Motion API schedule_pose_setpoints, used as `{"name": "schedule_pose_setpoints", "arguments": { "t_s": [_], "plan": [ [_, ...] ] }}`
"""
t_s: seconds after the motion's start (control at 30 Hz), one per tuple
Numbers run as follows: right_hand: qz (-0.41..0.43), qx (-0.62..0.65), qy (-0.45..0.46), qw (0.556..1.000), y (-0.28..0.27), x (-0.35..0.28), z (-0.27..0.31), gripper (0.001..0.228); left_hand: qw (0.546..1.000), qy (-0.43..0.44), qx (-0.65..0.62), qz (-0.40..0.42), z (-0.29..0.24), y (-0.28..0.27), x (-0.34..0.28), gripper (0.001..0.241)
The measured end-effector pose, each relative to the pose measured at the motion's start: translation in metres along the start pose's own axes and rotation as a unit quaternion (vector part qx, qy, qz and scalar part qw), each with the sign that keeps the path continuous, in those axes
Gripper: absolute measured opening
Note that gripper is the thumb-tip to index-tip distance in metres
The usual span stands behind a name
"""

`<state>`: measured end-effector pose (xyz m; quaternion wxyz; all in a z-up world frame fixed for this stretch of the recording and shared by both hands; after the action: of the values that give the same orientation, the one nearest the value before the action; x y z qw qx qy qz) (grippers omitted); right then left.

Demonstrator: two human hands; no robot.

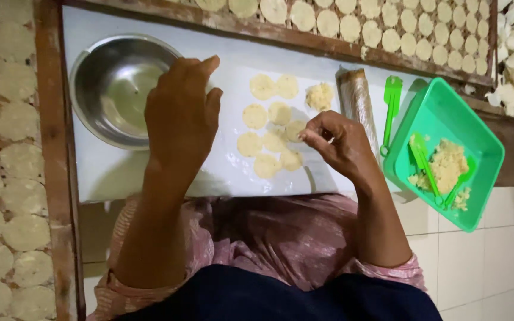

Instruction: Manually shaping small round dough discs and arranging them on a large woven tray for drying.

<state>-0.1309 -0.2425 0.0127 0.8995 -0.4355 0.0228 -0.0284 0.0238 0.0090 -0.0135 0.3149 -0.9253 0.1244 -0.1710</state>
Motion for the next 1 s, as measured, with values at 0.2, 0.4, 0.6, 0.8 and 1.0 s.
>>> {"name": "schedule_pose_setpoints", "arguments": {
  "t_s": [0.2, 0.4, 0.6, 0.8, 1.0],
  "plan": [
    [0.057, 0.039, -0.013, 0.998, 0.021, -0.012, 0.011, 0.01, 1.0, 0.014, 0.009, -0.016, -0.003, 0.001, -0.005, 0.042],
    [-0.028, -0.003, -0.038, 0.999, 0.0, -0.025, -0.021, 0.031, 1.0, 0.006, -0.004, 0.006, -0.008, 0.001, -0.005, 0.042],
    [-0.005, 0.005, 0.061, 0.998, -0.009, -0.042, -0.029, 0.02, 0.999, -0.005, 0.025, 0.025, -0.009, 0.0, -0.001, 0.04],
    [-0.038, -0.058, 0.027, 0.997, -0.016, -0.036, -0.03, 0.022, 0.999, -0.004, 0.027, 0.025, -0.01, 0.011, 0.002, 0.041],
    [-0.015, -0.133, -0.07, 0.989, 0.002, -0.024, -0.029, 0.015, 0.997, 0.001, 0.059, 0.043, -0.016, 0.022, 0.001, 0.041]
  ]
}}
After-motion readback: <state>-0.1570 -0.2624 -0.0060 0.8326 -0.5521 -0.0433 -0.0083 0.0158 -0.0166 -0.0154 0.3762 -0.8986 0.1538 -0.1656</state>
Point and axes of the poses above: each hand's wrist, its own x-axis towards the middle knuckle, its own y-axis out of the palm, z = x × y, the point moved 1 cm from there along x, towards the middle knuckle, and after that the axes turned 14 degrees about -y, right-handed, at the moved point
